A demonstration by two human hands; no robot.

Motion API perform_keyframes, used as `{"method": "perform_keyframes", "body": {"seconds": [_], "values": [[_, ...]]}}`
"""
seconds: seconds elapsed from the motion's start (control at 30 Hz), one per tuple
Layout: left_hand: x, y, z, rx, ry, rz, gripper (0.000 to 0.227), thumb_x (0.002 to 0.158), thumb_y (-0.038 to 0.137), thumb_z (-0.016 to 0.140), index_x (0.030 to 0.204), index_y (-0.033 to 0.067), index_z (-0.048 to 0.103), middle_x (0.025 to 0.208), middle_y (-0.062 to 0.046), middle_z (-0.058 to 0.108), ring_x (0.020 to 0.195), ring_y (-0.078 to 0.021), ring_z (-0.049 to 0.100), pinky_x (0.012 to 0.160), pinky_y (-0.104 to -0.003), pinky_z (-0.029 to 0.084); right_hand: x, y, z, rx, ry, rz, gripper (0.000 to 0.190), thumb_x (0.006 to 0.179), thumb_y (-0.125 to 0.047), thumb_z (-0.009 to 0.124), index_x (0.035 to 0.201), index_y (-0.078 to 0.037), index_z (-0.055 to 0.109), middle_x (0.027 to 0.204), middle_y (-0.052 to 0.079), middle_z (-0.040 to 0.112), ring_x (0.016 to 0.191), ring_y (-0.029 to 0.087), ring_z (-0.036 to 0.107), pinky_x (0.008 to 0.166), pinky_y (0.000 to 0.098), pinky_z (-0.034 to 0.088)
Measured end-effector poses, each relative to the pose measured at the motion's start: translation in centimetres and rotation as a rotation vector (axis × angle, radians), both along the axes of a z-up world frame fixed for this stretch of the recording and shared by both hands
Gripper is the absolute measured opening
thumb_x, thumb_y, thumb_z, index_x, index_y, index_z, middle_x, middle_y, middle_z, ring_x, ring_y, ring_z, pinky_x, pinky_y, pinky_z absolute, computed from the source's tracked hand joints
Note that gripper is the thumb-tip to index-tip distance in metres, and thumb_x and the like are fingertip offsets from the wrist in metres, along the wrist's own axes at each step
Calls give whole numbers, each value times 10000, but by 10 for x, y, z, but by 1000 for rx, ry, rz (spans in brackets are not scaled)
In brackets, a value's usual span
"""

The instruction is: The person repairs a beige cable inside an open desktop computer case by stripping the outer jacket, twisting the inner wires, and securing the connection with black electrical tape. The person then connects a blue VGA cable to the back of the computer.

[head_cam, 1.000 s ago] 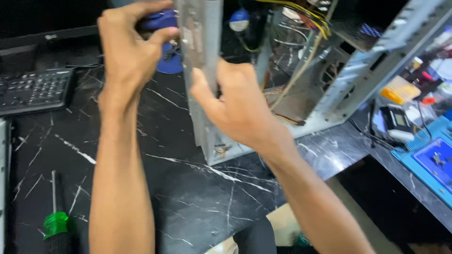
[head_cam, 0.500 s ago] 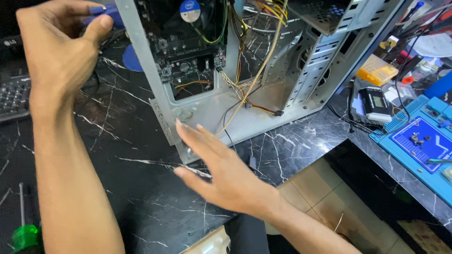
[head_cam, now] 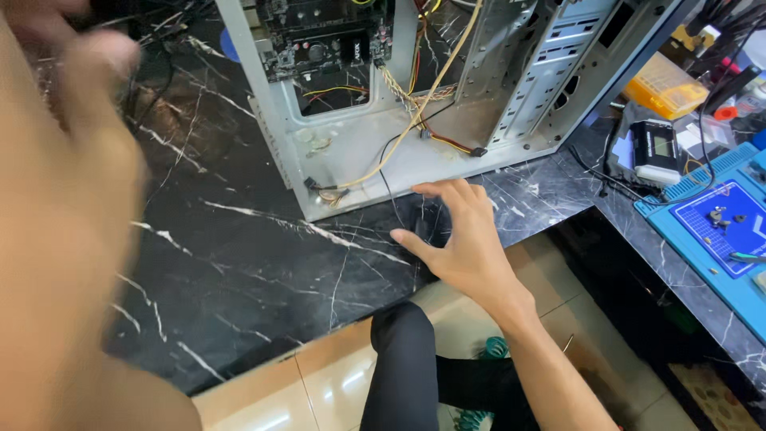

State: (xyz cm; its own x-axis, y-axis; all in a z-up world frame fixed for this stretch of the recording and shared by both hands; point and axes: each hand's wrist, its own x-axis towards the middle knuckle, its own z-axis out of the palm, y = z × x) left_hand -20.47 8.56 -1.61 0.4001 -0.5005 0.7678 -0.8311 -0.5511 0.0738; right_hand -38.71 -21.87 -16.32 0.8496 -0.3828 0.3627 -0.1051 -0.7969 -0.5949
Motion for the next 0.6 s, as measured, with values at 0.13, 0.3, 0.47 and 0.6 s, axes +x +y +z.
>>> {"method": "perform_keyframes", "body": {"seconds": [0.13,0.3,0.47,0.6], "values": [[-91,-29,17,112,226,171,200,1398,144,747,1500,-23,703,1276,-225,716,1152,-495,700,1005,-628,514,0,-17,-39,-29,-21,19,635,918,-530,960,1407,-181,757,1175,55,674,1166,273,628,1164,468,402],[-130,-95,-6,305,670,187,357,1110,426,791,1317,135,777,1173,-184,842,1021,-476,809,857,-652,617,3,-31,-64,-6,-152,-37,292,1026,-413,888,1221,-200,845,1039,38,690,1051,267,637,1037,424,461],[-109,-127,-58,197,769,-19,309,1026,277,841,1221,41,802,963,-128,853,945,-456,824,774,-595,630,0,-55,-50,355,-264,-78,258,1078,-218,859,1259,-99,719,1014,66,792,914,212,742,878,374,595],[-81,-138,-88,76,668,-203,399,1019,122,823,1344,-96,745,1081,-300,793,1057,-584,811,812,-661,660,0,-77,-33,489,-594,-162,274,1117,-115,863,1313,-75,675,965,36,668,662,145,741,627,288,626]]}}
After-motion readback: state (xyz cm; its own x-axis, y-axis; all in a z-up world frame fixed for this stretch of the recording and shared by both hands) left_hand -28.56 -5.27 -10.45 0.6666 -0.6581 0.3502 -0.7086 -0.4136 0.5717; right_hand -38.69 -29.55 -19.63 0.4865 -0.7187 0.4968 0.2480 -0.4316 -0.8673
